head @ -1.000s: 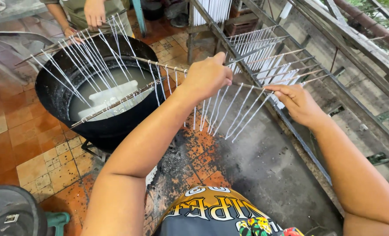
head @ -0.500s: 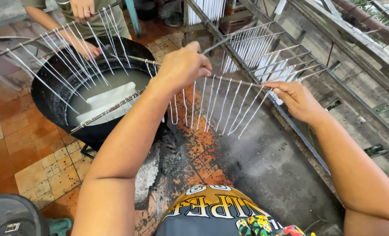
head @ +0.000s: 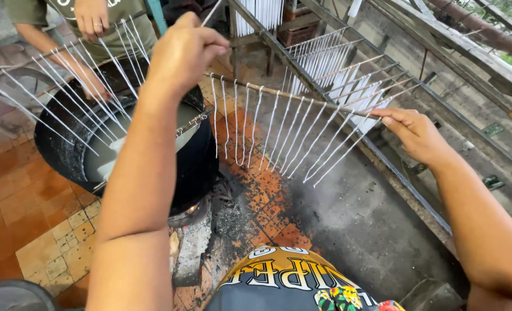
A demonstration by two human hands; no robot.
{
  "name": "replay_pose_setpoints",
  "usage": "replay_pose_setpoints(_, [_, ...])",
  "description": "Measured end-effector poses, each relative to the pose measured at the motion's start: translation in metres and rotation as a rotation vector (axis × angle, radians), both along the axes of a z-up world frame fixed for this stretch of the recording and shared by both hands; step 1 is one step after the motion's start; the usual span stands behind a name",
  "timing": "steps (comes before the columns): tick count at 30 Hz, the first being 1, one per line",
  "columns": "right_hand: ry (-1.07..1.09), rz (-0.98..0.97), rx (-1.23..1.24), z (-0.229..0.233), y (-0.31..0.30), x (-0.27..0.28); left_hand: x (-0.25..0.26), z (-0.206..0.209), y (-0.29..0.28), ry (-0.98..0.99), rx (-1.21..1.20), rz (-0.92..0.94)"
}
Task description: Dipping candle wicks into molten wax and hanging them on a rack to dry.
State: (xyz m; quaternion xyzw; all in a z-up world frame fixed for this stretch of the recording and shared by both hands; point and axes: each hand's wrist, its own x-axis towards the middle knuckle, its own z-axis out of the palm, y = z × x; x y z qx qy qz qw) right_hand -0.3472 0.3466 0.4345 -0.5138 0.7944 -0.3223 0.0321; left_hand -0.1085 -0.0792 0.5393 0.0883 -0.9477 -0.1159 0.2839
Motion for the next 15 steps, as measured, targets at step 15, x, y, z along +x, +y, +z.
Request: replay_pose_setpoints(15, [-0.19, -0.337, 0.01, 0.01, 0.121, 0.018, -0.082, -0.037, -0.013, -0.321, -0.016, -0.276])
